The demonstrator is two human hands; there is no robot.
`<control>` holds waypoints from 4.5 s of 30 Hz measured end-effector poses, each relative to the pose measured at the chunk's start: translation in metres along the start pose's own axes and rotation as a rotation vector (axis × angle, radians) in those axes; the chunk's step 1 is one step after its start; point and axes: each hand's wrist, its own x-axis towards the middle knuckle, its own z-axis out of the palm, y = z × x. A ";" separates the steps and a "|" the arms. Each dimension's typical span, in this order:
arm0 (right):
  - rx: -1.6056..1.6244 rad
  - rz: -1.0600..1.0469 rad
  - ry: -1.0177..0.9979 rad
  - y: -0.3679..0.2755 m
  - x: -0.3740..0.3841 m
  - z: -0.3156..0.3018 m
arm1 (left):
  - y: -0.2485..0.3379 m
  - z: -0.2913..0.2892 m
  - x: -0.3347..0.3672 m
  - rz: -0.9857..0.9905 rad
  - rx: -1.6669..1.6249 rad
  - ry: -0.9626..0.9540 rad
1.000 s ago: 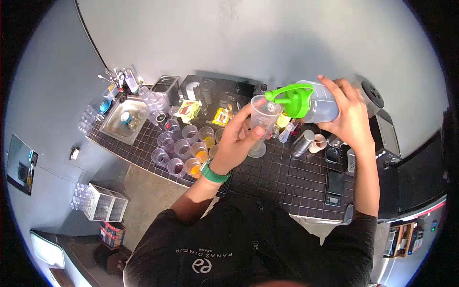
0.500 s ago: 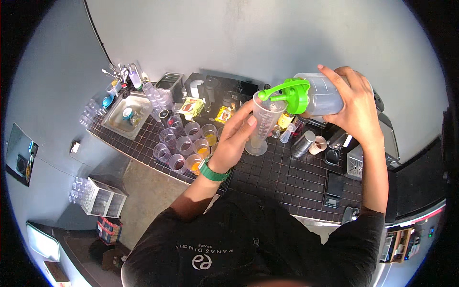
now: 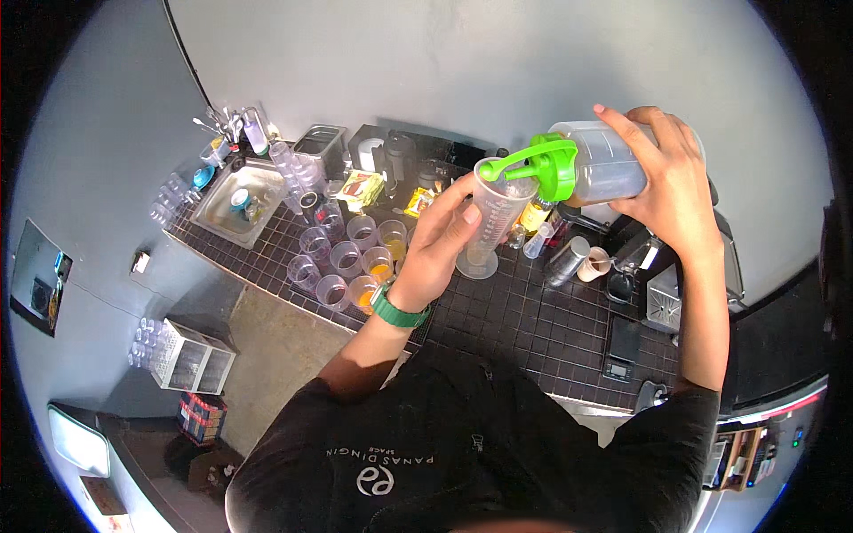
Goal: Measuring and mixing liquid ingredients for drinks in a bar or cafe environment.
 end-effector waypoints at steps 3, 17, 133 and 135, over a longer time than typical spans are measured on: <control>-0.019 -0.008 0.004 0.000 0.001 -0.001 | 0.000 0.001 0.000 0.000 -0.013 0.010; -0.046 -0.043 0.027 -0.002 0.003 -0.005 | -0.003 -0.002 -0.001 0.002 -0.025 0.021; -0.215 -0.252 0.043 0.005 0.065 -0.047 | 0.019 -0.010 0.043 0.114 0.057 -0.003; -0.218 -0.252 0.050 0.005 0.065 -0.047 | 0.019 -0.009 0.043 0.098 0.033 0.019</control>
